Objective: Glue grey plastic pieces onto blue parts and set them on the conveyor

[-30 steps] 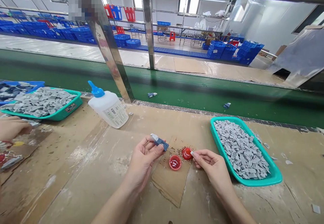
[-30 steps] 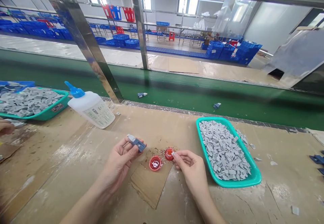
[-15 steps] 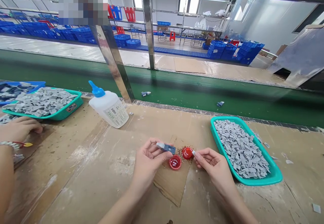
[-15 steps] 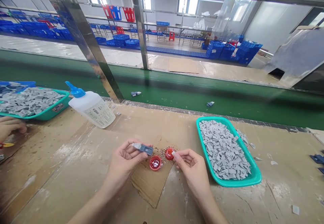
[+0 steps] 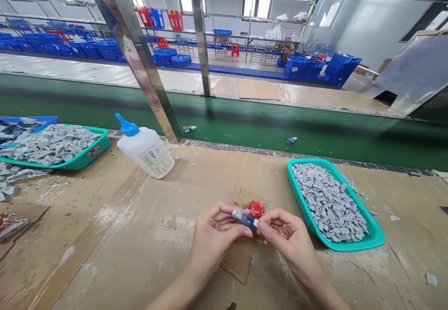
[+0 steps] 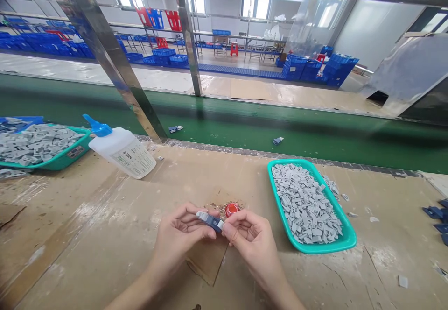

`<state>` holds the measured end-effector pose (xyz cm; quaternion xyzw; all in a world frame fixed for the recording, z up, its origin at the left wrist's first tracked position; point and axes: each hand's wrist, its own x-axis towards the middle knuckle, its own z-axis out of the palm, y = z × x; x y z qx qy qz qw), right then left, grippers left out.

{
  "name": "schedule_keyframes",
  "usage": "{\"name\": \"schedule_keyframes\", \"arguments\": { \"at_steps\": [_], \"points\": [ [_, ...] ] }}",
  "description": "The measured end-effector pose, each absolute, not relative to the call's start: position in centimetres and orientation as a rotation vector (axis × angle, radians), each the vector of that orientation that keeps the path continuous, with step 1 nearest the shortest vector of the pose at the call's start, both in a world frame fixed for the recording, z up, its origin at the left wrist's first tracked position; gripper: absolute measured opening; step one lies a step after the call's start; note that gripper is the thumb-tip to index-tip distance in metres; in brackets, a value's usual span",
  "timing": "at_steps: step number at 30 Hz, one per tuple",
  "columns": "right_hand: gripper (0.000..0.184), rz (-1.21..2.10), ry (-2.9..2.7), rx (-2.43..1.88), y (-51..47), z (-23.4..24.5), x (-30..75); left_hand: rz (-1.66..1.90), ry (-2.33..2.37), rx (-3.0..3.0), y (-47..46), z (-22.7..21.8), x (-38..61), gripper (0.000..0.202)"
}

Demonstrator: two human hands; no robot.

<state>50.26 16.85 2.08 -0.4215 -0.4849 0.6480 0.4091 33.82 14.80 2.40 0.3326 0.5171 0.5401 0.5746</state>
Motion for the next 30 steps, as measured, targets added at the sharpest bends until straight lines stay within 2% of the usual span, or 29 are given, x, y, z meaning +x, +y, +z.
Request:
{"name": "schedule_keyframes", "arguments": {
  "at_steps": [6, 13, 17, 19, 22, 27, 30],
  "points": [
    [0.027, 1.723, -1.27, -1.099, 17.0, 1.9, 50.4, 1.228, 1.232, 0.79, 14.7, 2.6, 34.0, 0.025],
    [0.042, 1.822, -1.226, -1.106, 16.8, 1.1, 50.6, 1.178, 1.178, 0.774, 14.3, 2.5, 34.4, 0.022],
    [0.039, 1.789, -1.244, -1.081, 16.5, 1.7, 50.2, 1.176, 1.186, 0.836, 14.1, 2.4, 34.5, 0.021],
    [0.034, 1.735, -1.259, -1.068, 16.7, 2.4, 50.1, 1.169, 1.206, 0.883, 14.1, 2.3, 34.7, 0.027],
    [0.027, 1.526, -1.347, -1.155, 17.6, 3.3, 51.6, 1.213, 1.3, 1.028, 14.4, 2.2, 34.6, 0.035],
    [0.023, 0.582, -1.344, -1.687, 19.1, 3.6, 58.5, 1.384, 1.473, 1.166, 16.6, 2.8, 32.5, 0.048],
    [0.022, 0.336, -1.461, -1.895, 19.2, 2.7, 61.6, 1.393, 1.553, 1.3, 19.6, 3.4, 30.3, 0.044]
  ]
}}
